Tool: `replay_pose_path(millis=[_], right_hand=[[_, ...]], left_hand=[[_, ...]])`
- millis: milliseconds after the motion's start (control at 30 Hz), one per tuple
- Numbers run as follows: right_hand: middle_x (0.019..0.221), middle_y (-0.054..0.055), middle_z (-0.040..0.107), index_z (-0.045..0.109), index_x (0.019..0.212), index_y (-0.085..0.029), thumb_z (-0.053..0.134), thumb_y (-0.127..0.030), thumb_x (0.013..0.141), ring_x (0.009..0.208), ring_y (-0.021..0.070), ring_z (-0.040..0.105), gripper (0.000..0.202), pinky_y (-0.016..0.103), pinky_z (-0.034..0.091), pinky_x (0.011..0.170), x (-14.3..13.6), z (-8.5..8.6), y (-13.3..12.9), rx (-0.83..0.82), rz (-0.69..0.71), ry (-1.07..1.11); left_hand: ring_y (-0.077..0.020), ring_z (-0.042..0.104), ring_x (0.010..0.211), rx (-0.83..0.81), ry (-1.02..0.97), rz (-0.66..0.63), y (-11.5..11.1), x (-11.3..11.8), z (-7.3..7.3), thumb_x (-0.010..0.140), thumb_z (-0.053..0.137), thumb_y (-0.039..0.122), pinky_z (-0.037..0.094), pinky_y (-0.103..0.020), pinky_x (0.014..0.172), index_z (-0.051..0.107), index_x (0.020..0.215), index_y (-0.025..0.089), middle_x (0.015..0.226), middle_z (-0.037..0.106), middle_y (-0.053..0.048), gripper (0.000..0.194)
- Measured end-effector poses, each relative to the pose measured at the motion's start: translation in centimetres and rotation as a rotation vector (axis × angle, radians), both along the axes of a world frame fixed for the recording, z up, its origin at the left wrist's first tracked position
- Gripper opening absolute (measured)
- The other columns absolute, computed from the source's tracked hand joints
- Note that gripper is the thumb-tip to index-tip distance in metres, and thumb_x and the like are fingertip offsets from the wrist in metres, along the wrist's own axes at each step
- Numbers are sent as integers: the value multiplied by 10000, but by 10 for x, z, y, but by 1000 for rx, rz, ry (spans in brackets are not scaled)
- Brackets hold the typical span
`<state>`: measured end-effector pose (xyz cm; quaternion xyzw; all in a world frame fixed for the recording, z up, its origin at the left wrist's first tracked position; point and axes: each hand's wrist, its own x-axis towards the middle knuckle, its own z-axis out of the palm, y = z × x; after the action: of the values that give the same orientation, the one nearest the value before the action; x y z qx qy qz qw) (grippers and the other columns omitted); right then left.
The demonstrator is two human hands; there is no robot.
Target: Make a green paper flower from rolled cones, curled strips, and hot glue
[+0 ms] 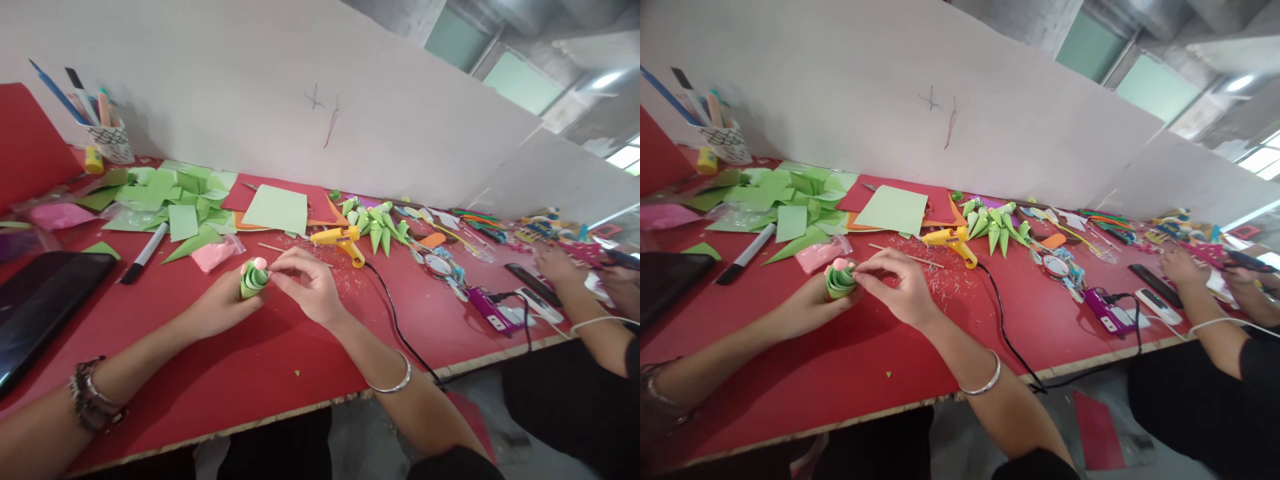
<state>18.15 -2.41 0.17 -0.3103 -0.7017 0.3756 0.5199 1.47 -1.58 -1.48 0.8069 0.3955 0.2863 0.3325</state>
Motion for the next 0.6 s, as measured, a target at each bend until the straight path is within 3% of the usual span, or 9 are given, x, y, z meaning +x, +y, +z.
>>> replay_pose_path(millis=[200,600], right_hand=[[820,6,543,597,824,-210,583,-235,759,742,106,547,71,257,499,644,-1,0,-1,-8,27,60],[791,-6,537,588,794,-198,574,-202,763,730,93,540,34,241,488,647,-3,-2,1,6,39,55]], left_hand=[[-189,561,799,-27,-109,2,1,0,1,685,451,212,469,-291,711,505,937,151,894,596,-47,265],[-127,484,578,-25,-49,-8,3,-1,-1,693,431,210,424,-235,523,494,718,156,646,515,9,86]])
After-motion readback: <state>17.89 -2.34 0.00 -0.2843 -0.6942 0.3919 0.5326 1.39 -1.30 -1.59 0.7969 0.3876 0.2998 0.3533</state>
